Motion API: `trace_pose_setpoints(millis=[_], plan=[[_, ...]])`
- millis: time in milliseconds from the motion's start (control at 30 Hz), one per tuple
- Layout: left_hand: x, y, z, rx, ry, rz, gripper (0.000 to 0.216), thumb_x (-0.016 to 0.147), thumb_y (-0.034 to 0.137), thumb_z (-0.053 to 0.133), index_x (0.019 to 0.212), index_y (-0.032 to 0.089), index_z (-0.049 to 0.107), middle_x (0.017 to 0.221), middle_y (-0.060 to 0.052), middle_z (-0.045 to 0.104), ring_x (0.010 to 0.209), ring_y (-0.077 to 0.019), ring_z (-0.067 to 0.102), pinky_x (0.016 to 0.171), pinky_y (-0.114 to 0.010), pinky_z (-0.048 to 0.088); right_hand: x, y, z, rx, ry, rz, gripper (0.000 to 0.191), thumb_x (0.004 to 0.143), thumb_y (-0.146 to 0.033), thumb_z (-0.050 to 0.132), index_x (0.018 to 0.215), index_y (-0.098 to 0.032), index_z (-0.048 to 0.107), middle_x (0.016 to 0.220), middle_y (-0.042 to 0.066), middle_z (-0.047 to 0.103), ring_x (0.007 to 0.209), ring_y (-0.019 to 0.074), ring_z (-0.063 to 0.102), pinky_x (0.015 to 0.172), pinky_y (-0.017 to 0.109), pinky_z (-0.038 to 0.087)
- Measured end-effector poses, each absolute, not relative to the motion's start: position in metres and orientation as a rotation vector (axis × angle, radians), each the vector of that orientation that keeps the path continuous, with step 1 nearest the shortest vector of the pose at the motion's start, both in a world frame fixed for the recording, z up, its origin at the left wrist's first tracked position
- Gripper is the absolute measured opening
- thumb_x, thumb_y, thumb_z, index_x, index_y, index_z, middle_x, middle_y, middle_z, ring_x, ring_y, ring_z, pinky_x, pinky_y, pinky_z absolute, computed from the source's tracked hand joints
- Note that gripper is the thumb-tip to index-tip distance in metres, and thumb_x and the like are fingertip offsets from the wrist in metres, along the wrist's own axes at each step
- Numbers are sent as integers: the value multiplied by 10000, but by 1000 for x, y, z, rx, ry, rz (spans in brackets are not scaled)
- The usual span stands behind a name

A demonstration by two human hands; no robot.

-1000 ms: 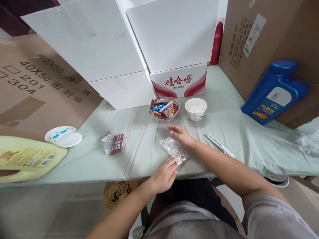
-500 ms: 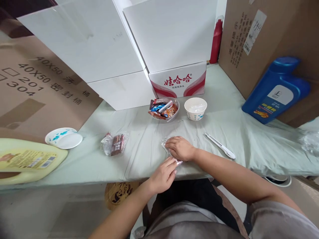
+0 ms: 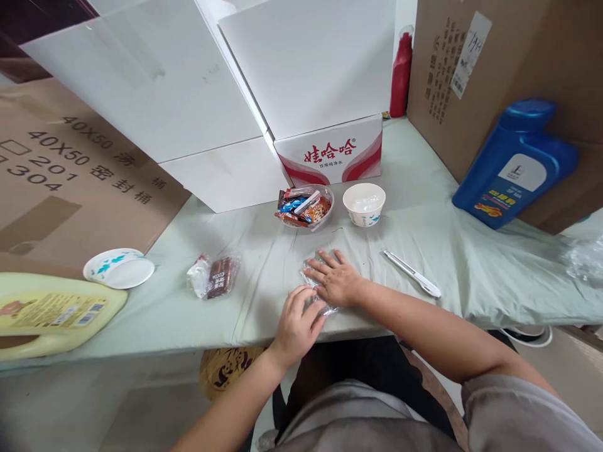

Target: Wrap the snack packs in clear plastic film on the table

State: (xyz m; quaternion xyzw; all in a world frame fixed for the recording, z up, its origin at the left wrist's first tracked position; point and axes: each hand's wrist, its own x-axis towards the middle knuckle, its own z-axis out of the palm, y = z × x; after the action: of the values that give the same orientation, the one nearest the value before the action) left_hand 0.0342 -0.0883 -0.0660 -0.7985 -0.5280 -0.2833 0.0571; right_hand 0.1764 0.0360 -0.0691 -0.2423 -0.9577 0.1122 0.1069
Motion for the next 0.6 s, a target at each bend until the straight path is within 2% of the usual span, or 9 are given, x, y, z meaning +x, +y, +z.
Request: trace_pose_setpoints(millis=[67, 133, 267, 333, 433, 500, 600], plan=[[34, -85, -64, -2487, -1577, -810, 125, 872, 152, 541, 943, 202, 631, 1101, -104, 586, 1157, -270, 529, 964, -463, 495, 181, 40, -67, -710, -2765, 368, 494, 929, -331, 479, 1405, -198, 480, 1500, 117, 412, 1413, 376, 261, 1089, 631, 215], [33, -83, -65, -2522, -1555, -818, 129, 877, 129, 513, 911, 187, 623, 1143, -110, 594, 1197, -271, 516, 983, -460, 489, 190, 47, -61, -700, -2619, 433, 438, 922, -298, 478, 1337, -175, 546, 1438, 136, 486, 1366, 342, 348, 1073, 571, 296], [31, -86, -68, -2618, -1538, -880, 133, 886, 114, 480, 920, 180, 590, 1130, -102, 638, 1206, -255, 540, 990, -432, 493, 206, 57, -49, -491, -2422, 587, 301, 860, -165, 480, 1082, -192, 682, 1086, 95, 675, 1065, 232, 559, 946, 411, 450], [29, -87, -67, -2646, -1558, -955, 138, 894, 119, 468, 947, 186, 577, 1071, -90, 664, 1159, -237, 578, 972, -409, 502, 207, 57, -47, -378, -2493, 655, 296, 801, -91, 478, 949, -196, 713, 930, 73, 689, 925, 208, 576, 880, 371, 471], [22, -80, -59, -2599, -1741, -1151, 131, 924, 166, 446, 987, 192, 557, 1023, -78, 679, 1017, -191, 644, 885, -337, 531, 202, 54, -51, -368, -2586, 724, 314, 750, -39, 462, 830, -197, 721, 838, 60, 686, 868, 200, 569, 853, 348, 463], [16, -66, -53, -2475, -1968, -1211, 117, 937, 215, 443, 967, 195, 555, 914, -53, 680, 851, -166, 664, 767, -293, 539, 198, 53, -54, -430, -2563, 795, 335, 765, -47, 449, 912, -185, 717, 849, 62, 691, 864, 197, 578, 842, 340, 464], [6, -37, -46, -2235, -2232, -1055, 86, 896, 228, 496, 856, 192, 563, 771, -25, 634, 711, -169, 629, 684, -295, 511, 196, 54, -59, -576, -2443, 946, 476, 812, -71, 410, 1252, -144, 577, 875, 61, 701, 860, 190, 609, 825, 337, 473]])
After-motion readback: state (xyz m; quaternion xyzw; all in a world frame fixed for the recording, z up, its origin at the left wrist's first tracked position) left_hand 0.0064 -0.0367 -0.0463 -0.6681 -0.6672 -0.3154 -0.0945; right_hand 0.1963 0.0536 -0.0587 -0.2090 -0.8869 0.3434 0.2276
